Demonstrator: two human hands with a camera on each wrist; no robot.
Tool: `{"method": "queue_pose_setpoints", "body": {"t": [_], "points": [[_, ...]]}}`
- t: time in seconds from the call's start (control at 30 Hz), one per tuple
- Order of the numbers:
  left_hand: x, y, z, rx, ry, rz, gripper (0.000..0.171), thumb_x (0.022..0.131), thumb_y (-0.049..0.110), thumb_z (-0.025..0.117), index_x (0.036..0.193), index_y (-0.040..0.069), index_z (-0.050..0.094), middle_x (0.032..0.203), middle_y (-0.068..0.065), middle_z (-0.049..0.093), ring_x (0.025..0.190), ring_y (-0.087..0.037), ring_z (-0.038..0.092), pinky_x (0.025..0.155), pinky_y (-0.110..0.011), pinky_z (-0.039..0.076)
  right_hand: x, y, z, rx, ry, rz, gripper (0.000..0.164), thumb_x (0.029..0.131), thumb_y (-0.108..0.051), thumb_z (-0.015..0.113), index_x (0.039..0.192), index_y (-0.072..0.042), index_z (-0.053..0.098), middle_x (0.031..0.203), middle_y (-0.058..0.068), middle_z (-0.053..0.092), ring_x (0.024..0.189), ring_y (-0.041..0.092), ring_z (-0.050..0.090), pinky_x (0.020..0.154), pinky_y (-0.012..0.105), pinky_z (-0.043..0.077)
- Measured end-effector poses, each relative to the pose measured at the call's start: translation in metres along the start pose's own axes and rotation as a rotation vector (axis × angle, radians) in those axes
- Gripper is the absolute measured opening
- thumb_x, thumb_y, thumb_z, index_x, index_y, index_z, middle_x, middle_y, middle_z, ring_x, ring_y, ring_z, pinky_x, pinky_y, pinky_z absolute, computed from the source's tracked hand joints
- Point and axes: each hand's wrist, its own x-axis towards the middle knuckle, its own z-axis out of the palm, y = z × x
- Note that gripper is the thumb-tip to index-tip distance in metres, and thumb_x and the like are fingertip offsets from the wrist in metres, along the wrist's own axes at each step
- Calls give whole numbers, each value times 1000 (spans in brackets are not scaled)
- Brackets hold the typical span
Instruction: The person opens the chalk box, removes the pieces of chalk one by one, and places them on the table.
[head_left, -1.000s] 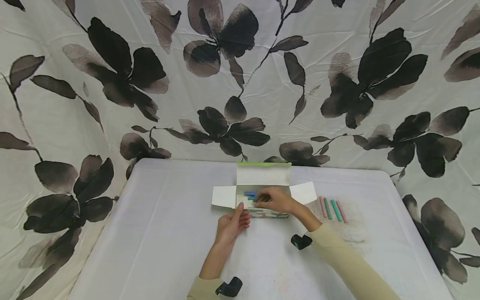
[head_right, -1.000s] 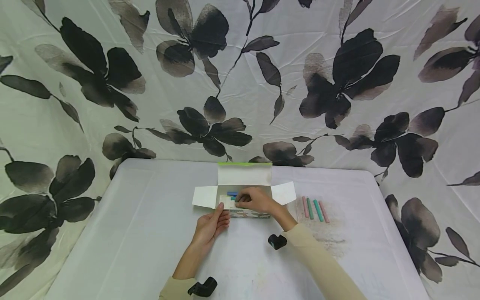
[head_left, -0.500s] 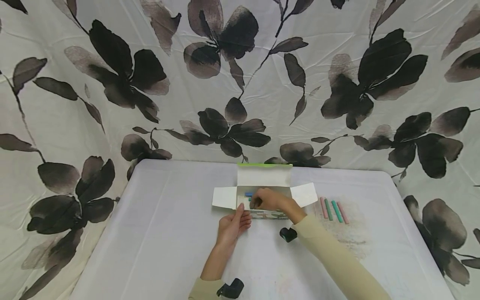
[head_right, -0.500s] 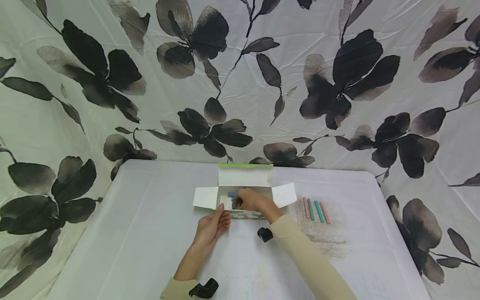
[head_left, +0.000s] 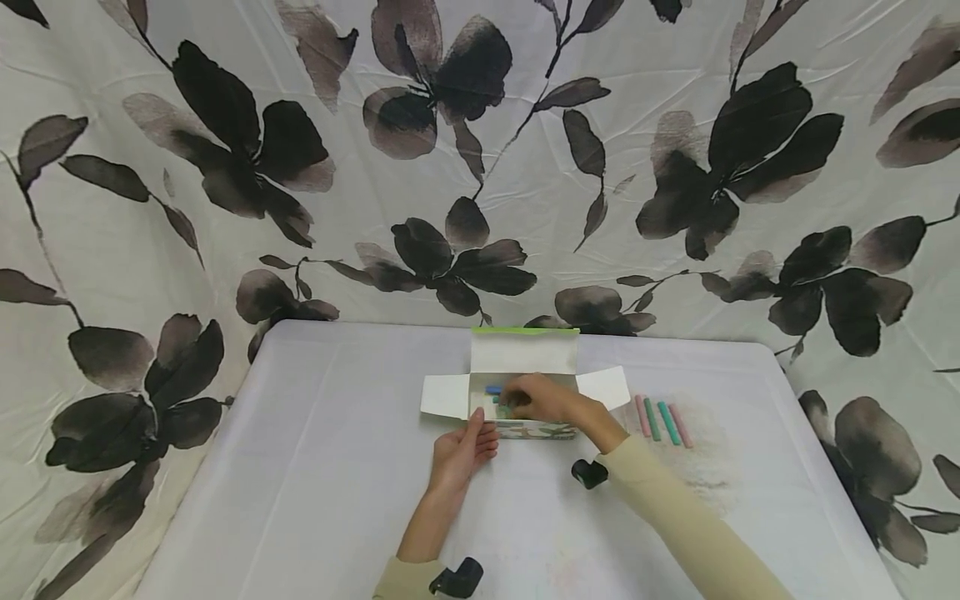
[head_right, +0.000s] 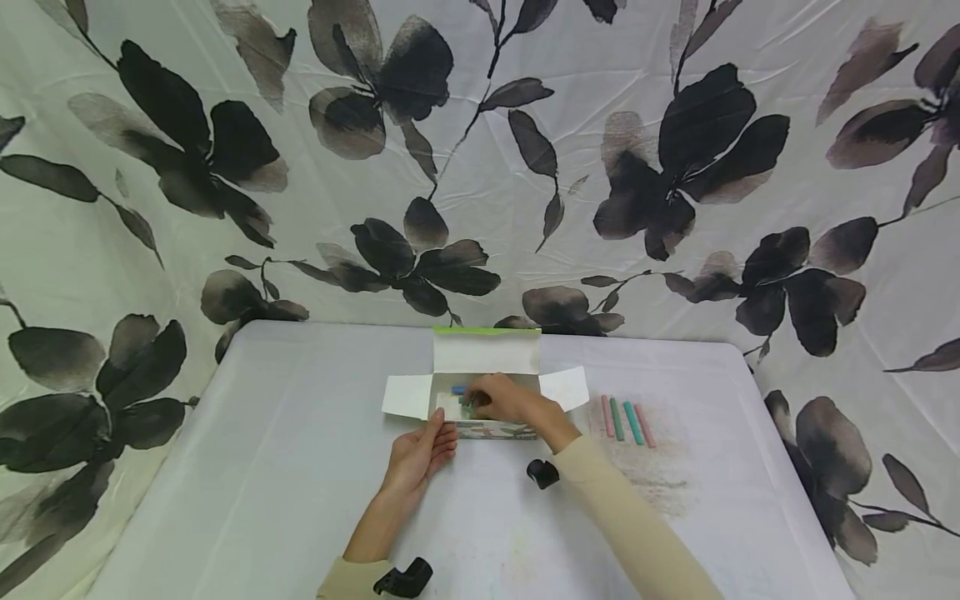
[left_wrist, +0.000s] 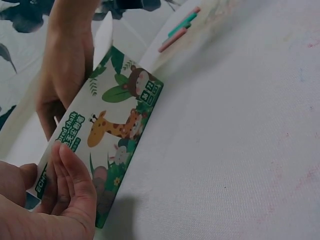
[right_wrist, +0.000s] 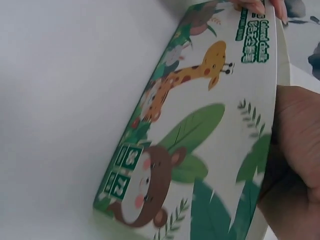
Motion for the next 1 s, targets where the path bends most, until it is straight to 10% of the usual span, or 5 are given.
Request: {"method": "queue_pose_setpoints", "body": {"t": [0.6, 1.0], "points": [[3, -1, -1, 24, 20, -13, 56, 102, 43, 65, 113, -13, 66, 95, -10, 72, 78, -9, 68, 74, -20, 60, -53, 13, -37, 242, 399, 55, 27, 95, -8, 75, 120, 1, 70, 107, 12, 72, 97, 24, 70, 85, 36, 60], [5, -3, -2, 14, 17, -6, 56, 102, 41, 66, 113, -13, 66, 94, -11, 72, 78, -10, 68, 74, -19, 60, -103, 22, -71, 431, 488, 195, 36, 99, -16, 72, 130, 1, 64, 118, 20, 69, 102, 12, 70, 86, 27, 60]]}}
